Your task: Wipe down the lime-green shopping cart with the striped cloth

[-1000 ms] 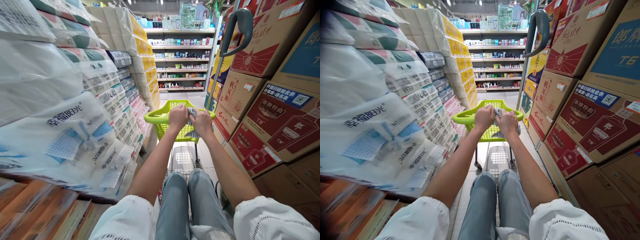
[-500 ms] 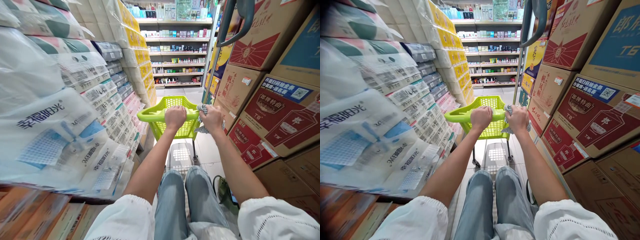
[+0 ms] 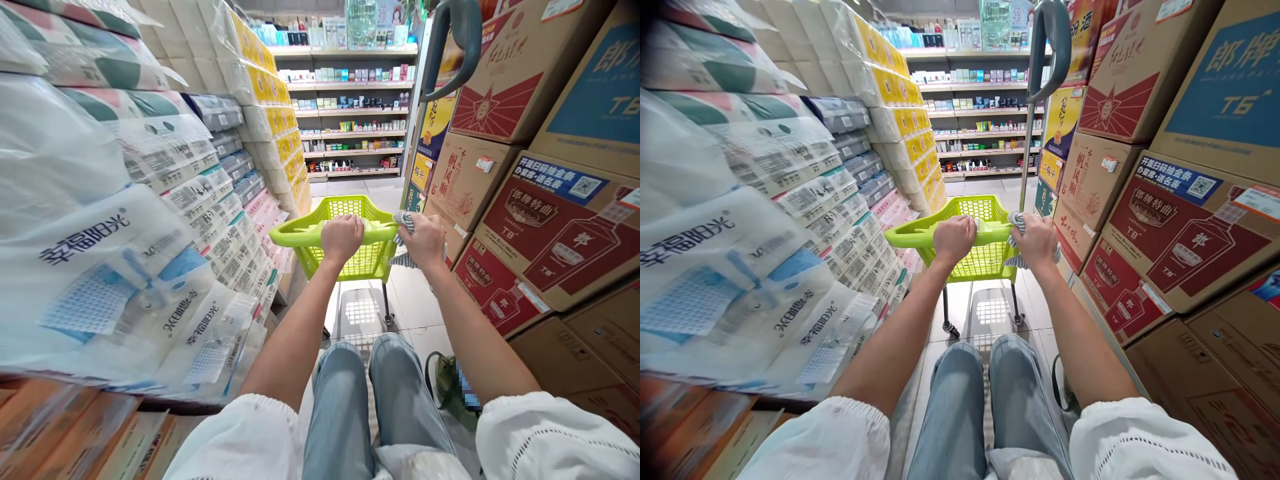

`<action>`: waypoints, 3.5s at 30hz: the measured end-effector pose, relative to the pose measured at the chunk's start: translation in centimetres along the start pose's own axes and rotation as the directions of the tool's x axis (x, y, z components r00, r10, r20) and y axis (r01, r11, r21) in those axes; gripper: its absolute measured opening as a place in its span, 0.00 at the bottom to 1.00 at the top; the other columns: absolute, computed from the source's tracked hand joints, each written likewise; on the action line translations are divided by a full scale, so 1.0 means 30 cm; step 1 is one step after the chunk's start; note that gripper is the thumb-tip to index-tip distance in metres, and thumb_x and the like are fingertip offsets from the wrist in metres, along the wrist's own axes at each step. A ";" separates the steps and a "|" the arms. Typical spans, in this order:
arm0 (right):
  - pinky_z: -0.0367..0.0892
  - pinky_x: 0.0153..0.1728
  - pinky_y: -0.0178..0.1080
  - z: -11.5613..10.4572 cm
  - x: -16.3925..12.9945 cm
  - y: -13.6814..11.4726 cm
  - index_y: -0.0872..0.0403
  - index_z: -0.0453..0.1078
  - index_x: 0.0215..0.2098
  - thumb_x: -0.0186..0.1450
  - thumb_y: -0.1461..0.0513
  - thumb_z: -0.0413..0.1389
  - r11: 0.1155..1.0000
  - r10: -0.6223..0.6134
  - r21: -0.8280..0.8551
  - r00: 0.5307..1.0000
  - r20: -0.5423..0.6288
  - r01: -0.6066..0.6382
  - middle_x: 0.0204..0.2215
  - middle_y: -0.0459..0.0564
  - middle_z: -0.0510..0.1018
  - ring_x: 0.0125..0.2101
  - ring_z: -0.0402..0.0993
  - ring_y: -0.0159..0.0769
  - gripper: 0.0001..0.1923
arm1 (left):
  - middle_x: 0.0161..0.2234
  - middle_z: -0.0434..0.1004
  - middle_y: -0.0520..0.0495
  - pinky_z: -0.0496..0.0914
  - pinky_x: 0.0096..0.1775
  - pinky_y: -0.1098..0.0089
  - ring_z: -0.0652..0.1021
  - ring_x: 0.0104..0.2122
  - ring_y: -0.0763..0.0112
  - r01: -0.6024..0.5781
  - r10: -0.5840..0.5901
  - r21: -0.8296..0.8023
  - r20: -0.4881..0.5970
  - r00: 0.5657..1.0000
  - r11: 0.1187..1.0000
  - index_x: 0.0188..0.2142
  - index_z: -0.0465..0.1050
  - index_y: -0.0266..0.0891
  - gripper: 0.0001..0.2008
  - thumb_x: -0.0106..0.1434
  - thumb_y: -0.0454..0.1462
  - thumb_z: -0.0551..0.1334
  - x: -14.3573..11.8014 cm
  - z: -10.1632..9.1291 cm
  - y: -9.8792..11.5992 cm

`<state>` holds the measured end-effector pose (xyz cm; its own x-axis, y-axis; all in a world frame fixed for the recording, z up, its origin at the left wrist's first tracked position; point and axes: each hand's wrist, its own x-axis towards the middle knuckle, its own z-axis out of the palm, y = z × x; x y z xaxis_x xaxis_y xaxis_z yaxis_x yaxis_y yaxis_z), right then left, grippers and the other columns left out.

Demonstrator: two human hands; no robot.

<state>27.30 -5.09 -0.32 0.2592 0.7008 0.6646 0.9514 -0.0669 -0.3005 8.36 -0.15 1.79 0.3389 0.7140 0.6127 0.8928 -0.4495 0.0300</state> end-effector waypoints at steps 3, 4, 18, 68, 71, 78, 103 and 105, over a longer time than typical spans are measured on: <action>0.55 0.39 0.41 -0.012 0.010 0.038 0.52 0.72 0.42 0.63 0.54 0.48 0.999 0.047 0.009 0.999 0.014 -0.047 0.38 0.52 0.77 0.40 0.61 0.44 0.16 | 0.37 0.78 0.42 0.64 0.40 0.65 0.76 0.39 0.63 0.008 -0.008 -0.008 -0.012 1.000 1.000 0.33 0.74 0.37 0.22 0.69 0.40 0.43 0.001 0.002 0.015; 0.55 0.39 0.41 -0.014 0.007 0.026 0.52 0.72 0.43 0.63 0.54 0.48 0.999 0.045 0.009 0.999 0.019 -0.045 0.39 0.52 0.77 0.40 0.61 0.45 0.17 | 0.37 0.78 0.42 0.64 0.41 0.64 0.76 0.39 0.63 0.013 -0.014 -0.013 -0.018 1.000 1.000 0.33 0.74 0.37 0.22 0.69 0.40 0.43 0.001 0.003 0.020; 0.54 0.42 0.42 -0.005 -0.034 -0.167 0.52 0.71 0.45 0.63 0.53 0.49 0.996 -0.091 0.025 0.991 0.095 0.090 0.39 0.54 0.77 0.43 0.61 0.46 0.18 | 0.36 0.78 0.42 0.63 0.40 0.65 0.76 0.39 0.62 0.013 -0.013 -0.025 -0.003 1.000 1.000 0.32 0.73 0.38 0.22 0.69 0.40 0.43 -0.013 -0.011 0.007; 0.60 0.34 0.35 -0.090 -0.075 -0.107 0.52 0.69 0.36 0.62 0.54 0.49 0.873 -0.235 0.467 0.960 0.150 0.140 0.28 0.46 0.74 0.33 0.67 0.36 0.12 | 0.42 0.78 0.46 0.63 0.50 0.64 0.75 0.44 0.66 -0.201 0.198 -0.107 -0.042 0.979 0.974 0.41 0.73 0.41 0.17 0.69 0.40 0.46 -0.083 -0.067 -0.004; 0.62 0.35 0.34 -0.071 -0.090 -0.084 0.51 0.70 0.41 0.64 0.54 0.49 0.767 -0.226 0.638 0.960 0.168 0.069 0.33 0.44 0.75 0.34 0.69 0.34 0.14 | 0.33 0.78 0.45 0.64 0.40 0.65 0.76 0.36 0.65 -0.069 0.065 -0.103 -0.044 0.997 0.992 0.32 0.73 0.39 0.19 0.69 0.40 0.45 -0.109 -0.047 0.080; 0.64 0.39 0.38 0.065 -0.080 -0.019 0.51 0.71 0.38 0.62 0.54 0.52 0.630 -0.164 0.777 0.979 0.124 0.008 0.34 0.45 0.75 0.36 0.70 0.36 0.12 | 0.27 0.77 0.44 0.60 0.39 0.63 0.75 0.30 0.65 -0.083 0.073 -0.092 -0.098 0.992 0.992 0.24 0.70 0.38 0.23 0.70 0.40 0.44 -0.113 -0.003 0.066; 0.65 0.46 0.44 0.140 -0.110 -0.051 0.49 0.70 0.44 0.64 0.55 0.52 0.646 -0.147 0.749 0.987 -0.071 0.150 0.39 0.48 0.76 0.42 0.71 0.40 0.13 | 0.25 0.76 0.46 0.59 0.40 0.64 0.75 0.30 0.67 -0.139 0.115 -0.120 -0.186 0.976 0.983 0.22 0.68 0.39 0.22 0.70 0.39 0.45 -0.109 0.027 0.013; 0.65 0.45 0.43 0.153 -0.098 -0.023 0.49 0.70 0.44 0.63 0.54 0.52 0.644 -0.138 0.756 0.990 -0.038 0.119 0.38 0.47 0.77 0.41 0.71 0.39 0.14 | 0.25 0.76 0.46 0.59 0.40 0.65 0.75 0.30 0.67 -0.139 0.112 -0.130 -0.193 0.975 0.982 0.22 0.68 0.39 0.23 0.70 0.39 0.44 -0.110 0.029 0.011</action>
<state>25.11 -3.84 -5.20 0.1318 0.6756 0.7254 0.5182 0.5769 -0.6314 7.80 -2.18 -0.91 0.3736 0.5421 0.7527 0.7909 -0.6102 0.0469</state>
